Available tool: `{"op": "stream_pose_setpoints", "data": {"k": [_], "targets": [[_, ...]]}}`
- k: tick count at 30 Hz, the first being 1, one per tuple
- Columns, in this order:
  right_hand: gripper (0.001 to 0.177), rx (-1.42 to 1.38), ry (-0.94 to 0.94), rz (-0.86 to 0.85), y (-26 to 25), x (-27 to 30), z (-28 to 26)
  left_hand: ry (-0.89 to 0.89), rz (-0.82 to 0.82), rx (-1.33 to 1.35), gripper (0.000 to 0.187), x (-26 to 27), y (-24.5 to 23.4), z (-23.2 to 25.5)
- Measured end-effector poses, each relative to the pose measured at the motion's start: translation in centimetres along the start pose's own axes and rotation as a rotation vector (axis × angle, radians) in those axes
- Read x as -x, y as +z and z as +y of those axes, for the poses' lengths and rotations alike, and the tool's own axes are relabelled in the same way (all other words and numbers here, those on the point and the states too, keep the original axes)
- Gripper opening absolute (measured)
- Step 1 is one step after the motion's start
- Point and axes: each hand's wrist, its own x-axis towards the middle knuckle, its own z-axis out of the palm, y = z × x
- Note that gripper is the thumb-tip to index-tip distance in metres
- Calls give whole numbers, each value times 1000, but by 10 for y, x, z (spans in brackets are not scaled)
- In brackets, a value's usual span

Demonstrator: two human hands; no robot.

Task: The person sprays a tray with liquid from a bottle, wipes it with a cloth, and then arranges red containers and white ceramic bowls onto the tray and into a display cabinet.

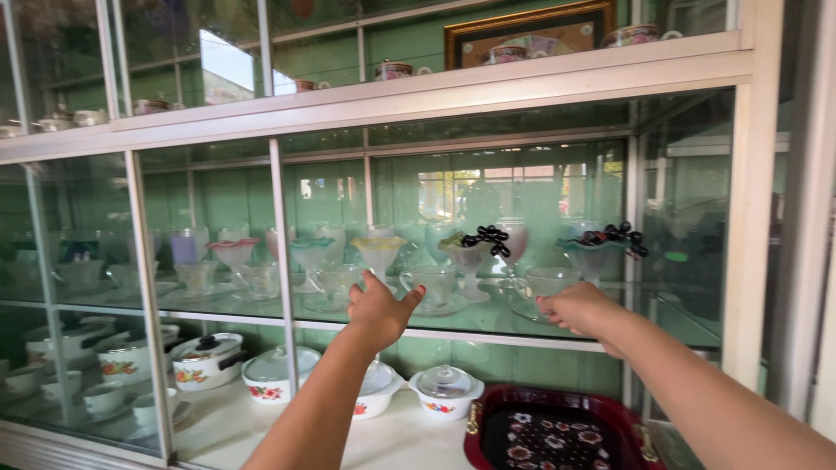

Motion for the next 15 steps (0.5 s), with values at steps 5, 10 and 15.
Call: {"op": "stream_pose_setpoints", "data": {"k": [5, 10, 15], "targets": [[53, 54, 80, 34, -31, 14, 21, 46, -66, -1, 122, 11, 28, 22], [52, 80, 129, 25, -47, 28, 38, 60, -122, 3, 124, 11, 66, 28], [48, 136, 191, -46, -34, 25, 68, 69, -156, -16, 127, 17, 115, 16]]}}
